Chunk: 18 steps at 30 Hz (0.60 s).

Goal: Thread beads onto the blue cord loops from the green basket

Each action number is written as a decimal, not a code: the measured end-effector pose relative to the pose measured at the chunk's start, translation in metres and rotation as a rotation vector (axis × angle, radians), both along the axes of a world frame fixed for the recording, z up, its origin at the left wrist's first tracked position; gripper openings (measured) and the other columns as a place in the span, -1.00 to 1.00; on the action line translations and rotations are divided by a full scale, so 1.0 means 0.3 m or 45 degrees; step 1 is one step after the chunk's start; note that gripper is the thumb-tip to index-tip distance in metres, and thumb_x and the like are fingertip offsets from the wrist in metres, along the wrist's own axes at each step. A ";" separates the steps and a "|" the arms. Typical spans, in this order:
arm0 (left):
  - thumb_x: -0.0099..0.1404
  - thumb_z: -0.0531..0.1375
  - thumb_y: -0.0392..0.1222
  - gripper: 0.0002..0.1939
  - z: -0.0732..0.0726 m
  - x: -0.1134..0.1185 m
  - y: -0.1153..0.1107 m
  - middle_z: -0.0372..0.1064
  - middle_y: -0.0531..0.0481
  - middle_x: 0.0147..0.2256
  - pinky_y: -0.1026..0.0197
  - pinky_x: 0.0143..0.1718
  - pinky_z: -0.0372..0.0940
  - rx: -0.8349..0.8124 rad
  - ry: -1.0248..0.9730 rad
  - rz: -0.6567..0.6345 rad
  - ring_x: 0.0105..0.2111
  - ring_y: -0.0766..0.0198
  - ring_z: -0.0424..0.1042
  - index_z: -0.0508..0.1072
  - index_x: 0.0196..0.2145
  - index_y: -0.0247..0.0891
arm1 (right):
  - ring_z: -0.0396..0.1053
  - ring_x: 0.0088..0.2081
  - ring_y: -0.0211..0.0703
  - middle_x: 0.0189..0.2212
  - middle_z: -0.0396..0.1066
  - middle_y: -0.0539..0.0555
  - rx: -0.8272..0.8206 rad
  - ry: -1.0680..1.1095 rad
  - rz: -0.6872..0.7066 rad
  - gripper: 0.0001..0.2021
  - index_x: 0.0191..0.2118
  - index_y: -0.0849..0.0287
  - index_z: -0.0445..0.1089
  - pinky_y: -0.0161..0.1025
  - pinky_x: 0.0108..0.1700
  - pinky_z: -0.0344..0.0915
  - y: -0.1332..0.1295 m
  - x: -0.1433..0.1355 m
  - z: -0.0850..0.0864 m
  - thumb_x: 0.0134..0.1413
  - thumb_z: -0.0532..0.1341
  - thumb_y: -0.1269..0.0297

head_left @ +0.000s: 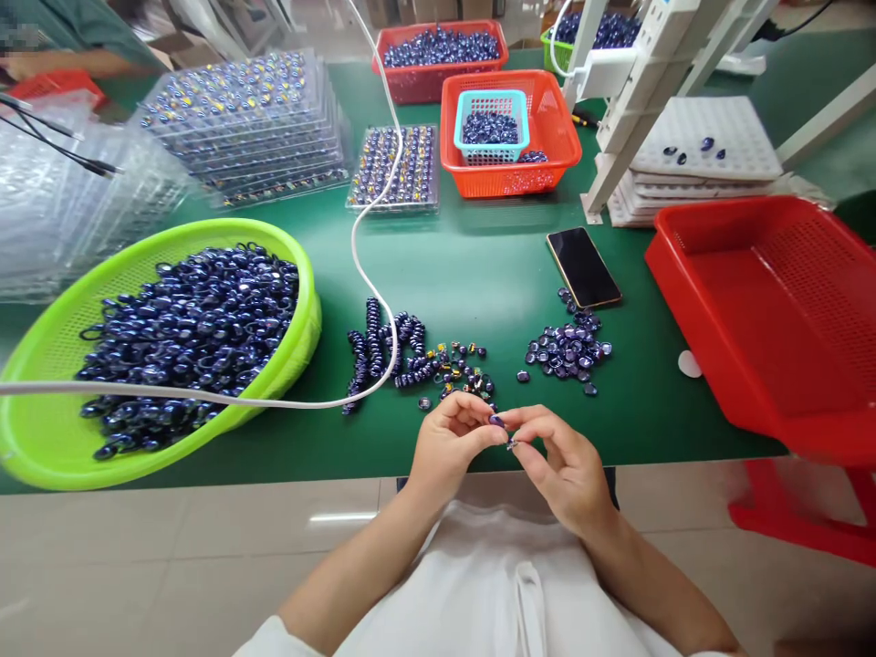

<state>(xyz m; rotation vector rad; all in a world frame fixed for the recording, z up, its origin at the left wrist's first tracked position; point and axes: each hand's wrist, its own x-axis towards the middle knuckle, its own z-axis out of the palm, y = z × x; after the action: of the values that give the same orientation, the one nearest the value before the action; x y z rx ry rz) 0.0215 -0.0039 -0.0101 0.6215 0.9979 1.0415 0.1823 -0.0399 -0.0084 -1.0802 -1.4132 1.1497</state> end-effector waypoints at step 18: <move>0.00 0.45 -0.37 -0.77 0.025 -0.006 -0.001 0.56 0.06 -0.41 0.34 -0.33 0.43 0.194 0.062 -0.168 -0.43 0.37 0.48 0.66 -0.34 -0.14 | 0.34 -0.33 -0.25 -0.39 0.36 -0.04 -0.133 -0.186 -0.116 -0.89 -0.33 0.09 0.34 -0.29 -0.24 0.28 0.024 0.019 0.038 0.27 0.14 0.35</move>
<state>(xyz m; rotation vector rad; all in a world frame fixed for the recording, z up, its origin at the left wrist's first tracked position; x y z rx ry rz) 0.0196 -0.0042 -0.0027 0.8302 0.9129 0.9950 0.1880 -0.0326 0.0029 -1.3113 -1.4130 1.1075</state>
